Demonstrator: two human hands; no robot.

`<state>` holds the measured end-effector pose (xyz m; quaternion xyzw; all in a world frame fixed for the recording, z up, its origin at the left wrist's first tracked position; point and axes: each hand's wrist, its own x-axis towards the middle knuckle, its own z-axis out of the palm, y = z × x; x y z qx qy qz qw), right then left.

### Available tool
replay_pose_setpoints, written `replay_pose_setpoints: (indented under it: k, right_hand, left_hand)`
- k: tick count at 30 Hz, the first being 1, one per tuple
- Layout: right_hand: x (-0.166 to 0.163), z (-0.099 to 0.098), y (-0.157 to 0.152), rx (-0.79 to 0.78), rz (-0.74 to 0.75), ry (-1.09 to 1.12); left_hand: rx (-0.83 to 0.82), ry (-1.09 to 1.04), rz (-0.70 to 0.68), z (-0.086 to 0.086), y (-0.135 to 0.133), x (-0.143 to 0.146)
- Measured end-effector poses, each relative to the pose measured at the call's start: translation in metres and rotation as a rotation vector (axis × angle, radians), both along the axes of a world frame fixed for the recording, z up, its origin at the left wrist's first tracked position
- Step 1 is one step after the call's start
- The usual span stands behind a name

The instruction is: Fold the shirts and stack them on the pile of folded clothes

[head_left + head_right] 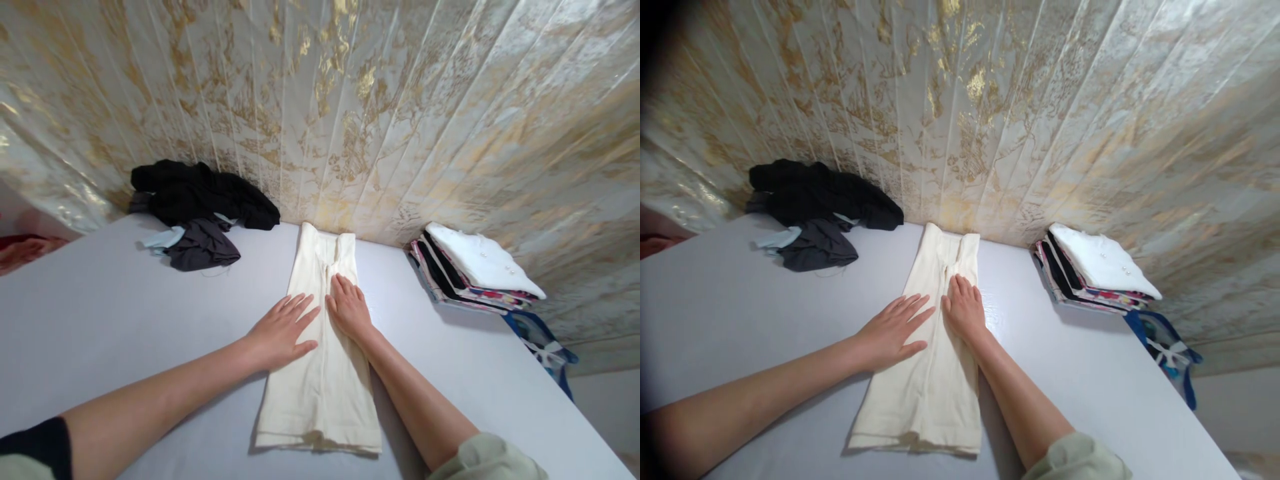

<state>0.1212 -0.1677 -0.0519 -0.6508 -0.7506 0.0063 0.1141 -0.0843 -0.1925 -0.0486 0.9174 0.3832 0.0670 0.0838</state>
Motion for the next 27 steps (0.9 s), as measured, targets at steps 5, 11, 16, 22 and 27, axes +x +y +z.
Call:
replay_pose_setpoints:
  k: [5, 11, 16, 22, 27]
  right_hand:
    - [-0.001, 0.001, -0.054, -0.031, 0.033, -0.056]
    - [0.001, 0.0, -0.114, -0.054, 0.075, -0.081]
    - [0.009, -0.003, -0.139, -0.066, 0.122, -0.076]
    - [0.013, 0.002, -0.135, -0.11, 0.138, -0.062]
    - [0.007, 0.026, -0.101, -0.107, 0.151, -0.03]
  left_hand:
    - [-0.004, -0.034, -0.01, -0.003, -0.005, -0.006]
    - [-0.016, -0.021, -0.011, 0.0, -0.006, -0.006]
    - [-0.014, -0.006, -0.019, 0.0, -0.01, -0.005]
    - [-0.034, -0.006, -0.086, 0.004, -0.029, -0.003]
    - [-0.09, 0.0, -0.136, 0.006, -0.049, -0.007]
